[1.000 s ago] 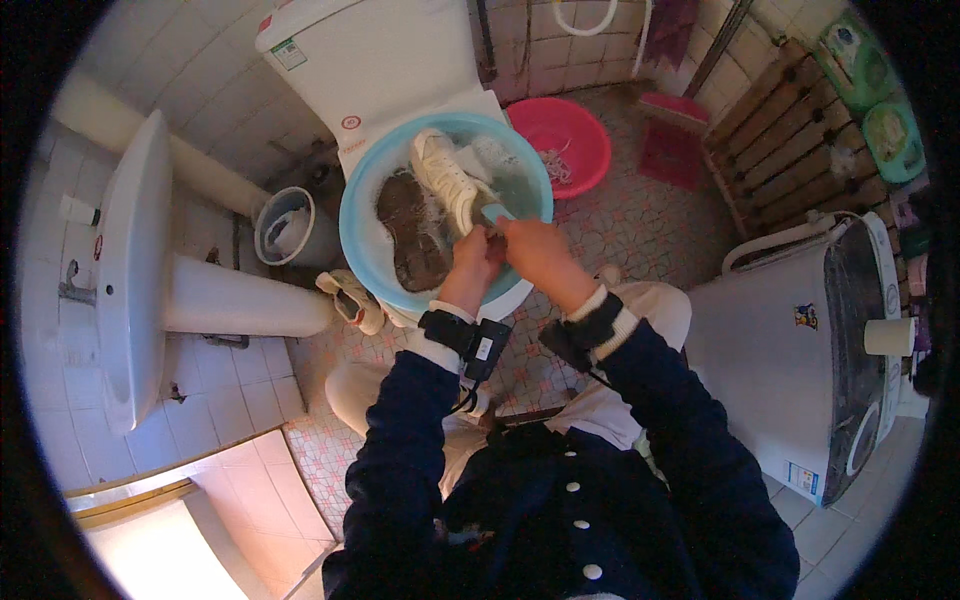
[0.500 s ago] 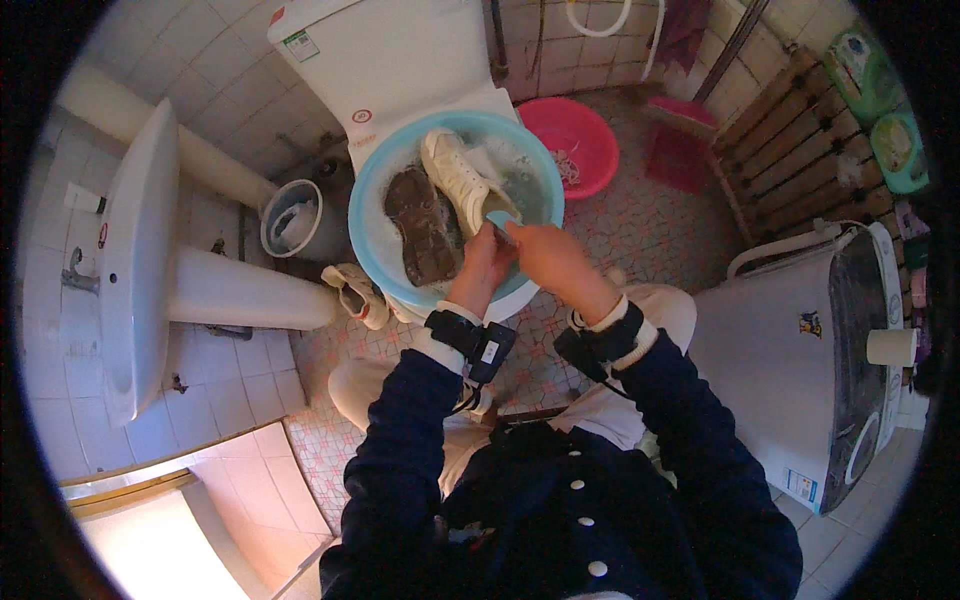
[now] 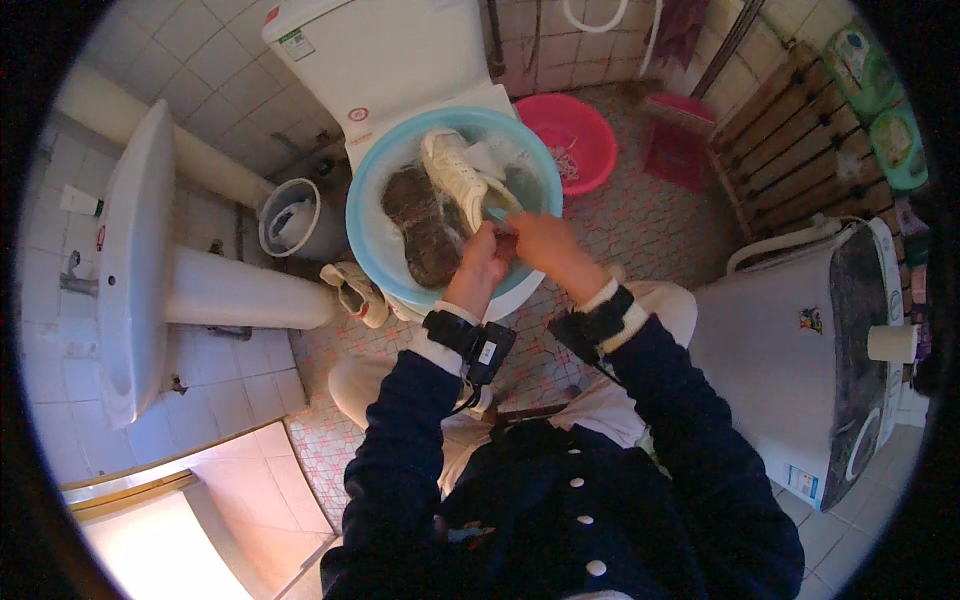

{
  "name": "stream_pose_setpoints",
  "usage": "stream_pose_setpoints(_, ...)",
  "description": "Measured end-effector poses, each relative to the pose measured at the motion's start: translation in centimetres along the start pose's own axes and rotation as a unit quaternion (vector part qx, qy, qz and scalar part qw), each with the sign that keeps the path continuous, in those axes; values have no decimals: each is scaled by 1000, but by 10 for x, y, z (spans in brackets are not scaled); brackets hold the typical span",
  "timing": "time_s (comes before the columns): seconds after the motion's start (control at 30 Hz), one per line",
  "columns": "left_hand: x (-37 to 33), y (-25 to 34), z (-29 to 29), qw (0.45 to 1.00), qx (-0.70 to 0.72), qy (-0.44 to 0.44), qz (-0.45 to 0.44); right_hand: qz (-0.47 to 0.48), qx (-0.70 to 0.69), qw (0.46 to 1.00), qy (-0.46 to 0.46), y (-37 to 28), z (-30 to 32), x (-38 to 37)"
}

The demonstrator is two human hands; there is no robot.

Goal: The person scrubs a white sneaker with a brush in a basin of soapy water. They repeatedly scrub the upper, sole, and interior of the shoe, occasionally dipping the brush into the water.

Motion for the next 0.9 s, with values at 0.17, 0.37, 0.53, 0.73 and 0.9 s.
stream_pose_setpoints(0.17, 4, 3, -1, 999, 25, -9, -36, 25, 41, 999, 5, -3, 1, -1)
stream_pose_setpoints(0.37, 9, 3, 1, 999, 20, 2, -33, -1, -1, 1000, 23, -3, 2, 7)
stream_pose_setpoints(0.53, 4, 3, 3, 998, 51, 12, -19, 41, 25, 995, 84, -10, 9, 10)
stream_pose_setpoints(0.73, 6, 6, -2, 999, 20, -35, -2, -27, 13, 998, -58, -4, -6, 8)
stream_pose_setpoints(0.9, 12, 3, 3, 999, 8, 14, -40, 16, 50, 998, 25, -5, 1, 4)
Point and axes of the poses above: each hand's wrist, its own x-axis away from the middle knuckle, its own z-axis out of the back of the hand, y = z × x, the point moved 5 cm from there along -x, towards the middle knuckle, and after that the axes turned 10 degrees about x, right-handed, at the moved point
